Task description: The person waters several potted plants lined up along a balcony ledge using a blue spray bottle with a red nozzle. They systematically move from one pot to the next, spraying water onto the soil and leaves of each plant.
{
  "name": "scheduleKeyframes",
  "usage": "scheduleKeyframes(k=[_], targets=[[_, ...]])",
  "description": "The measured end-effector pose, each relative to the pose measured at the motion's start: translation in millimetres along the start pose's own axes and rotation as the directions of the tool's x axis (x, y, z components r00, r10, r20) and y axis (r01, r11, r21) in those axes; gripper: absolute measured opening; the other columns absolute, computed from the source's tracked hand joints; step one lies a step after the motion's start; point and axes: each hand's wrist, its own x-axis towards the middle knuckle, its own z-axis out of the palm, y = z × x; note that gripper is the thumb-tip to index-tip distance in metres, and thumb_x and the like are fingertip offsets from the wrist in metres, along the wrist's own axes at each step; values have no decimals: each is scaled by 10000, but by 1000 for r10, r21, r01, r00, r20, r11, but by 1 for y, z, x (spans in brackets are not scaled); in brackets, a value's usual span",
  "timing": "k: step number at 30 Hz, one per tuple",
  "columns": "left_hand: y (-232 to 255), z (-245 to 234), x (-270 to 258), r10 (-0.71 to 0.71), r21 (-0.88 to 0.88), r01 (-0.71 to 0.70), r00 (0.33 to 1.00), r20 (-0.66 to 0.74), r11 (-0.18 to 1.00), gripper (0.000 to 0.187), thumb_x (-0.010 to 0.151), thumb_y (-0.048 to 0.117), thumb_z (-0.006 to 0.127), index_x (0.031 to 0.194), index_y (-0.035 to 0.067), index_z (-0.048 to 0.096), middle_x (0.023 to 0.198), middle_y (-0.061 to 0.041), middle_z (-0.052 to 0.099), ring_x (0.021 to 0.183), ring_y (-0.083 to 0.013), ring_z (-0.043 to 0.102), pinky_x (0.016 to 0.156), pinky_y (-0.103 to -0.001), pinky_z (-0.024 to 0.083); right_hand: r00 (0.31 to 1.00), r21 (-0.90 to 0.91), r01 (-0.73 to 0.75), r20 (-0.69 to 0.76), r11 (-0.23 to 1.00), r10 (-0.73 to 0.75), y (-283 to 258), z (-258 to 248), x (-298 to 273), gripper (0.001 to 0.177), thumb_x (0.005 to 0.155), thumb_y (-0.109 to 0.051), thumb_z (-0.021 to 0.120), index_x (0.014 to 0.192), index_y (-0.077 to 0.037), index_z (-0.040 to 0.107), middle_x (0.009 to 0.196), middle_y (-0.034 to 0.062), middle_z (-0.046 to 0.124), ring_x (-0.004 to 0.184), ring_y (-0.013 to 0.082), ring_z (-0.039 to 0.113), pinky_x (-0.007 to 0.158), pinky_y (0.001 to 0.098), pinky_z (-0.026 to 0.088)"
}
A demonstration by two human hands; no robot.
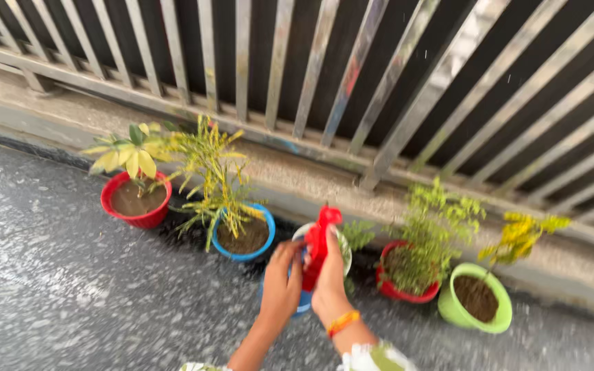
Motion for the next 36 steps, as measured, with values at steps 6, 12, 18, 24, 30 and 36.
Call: scheduleKeyframes(k=[6, 12, 18, 24, 30, 36], targets=[[-22, 5, 1, 40, 278, -129, 952, 304, 952, 825, 705, 104, 693, 1492, 113, 444, 1454, -156, 518, 1388, -355, 418, 1141, -582, 266, 992, 150, 26, -122, 988, -8, -8, -42, -19, 508, 933, -659, 540, 871, -156, 563, 613, -24, 455, 454, 104, 407, 439, 284, 348], [-31, 11, 0, -345, 670, -106, 792, 503, 734, 945, 728, 205, 784, 1557, 180, 330, 1537, -115, 413, 1433, -331, 374, 1138, -602, 294, 985, 181, -20, -166, 983, 50, 30, -60, -3, 488, 931, -641, 542, 867, -159, 578, 615, -37, 443, 454, 90, 384, 440, 276, 313], [-51, 1, -5, -283, 663, -40, 884, 372, 748, 799, 712, 100, 751, 1461, 140, 475, 1556, -96, 454, 1417, -298, 447, 1094, -515, 424, 996, 181, -31, -72, 983, 45, 58, -58, 8, 465, 955, -555, 607, 873, -99, 565, 680, -22, 475, 536, 102, 427, 492, 282, 361], [-57, 5, 2, -140, 594, -121, 917, 375, 796, 786, 734, 118, 765, 1467, 137, 483, 1568, -106, 445, 1432, -307, 436, 1092, -515, 429, 999, 187, -41, 18, 982, 38, 44, -56, 10, 434, 953, -511, 623, 902, -82, 583, 731, -3, 507, 610, 125, 493, 559, 300, 421], [-29, 10, 6, -248, 668, -103, 878, 410, 737, 1016, 665, 173, 849, 1545, 235, 345, 1599, -89, 368, 1436, -331, 356, 1102, -567, 341, 999, 105, 46, 19, 993, -48, 28, -54, 1, 438, 970, -495, 638, 922, -61, 596, 742, 4, 509, 617, 130, 478, 559, 308, 404], [-47, 13, -1, -22, 601, -209, 935, 354, 772, 981, 704, 148, 810, 1556, 193, 325, 1556, -160, 408, 1402, -366, 433, 1079, -544, 402, 997, 219, 54, 39, 974, -64, 27, -45, -4, 410, 956, -479, 615, 1026, -75, 620, 779, -1, 538, 625, 116, 480, 574, 310, 422]])
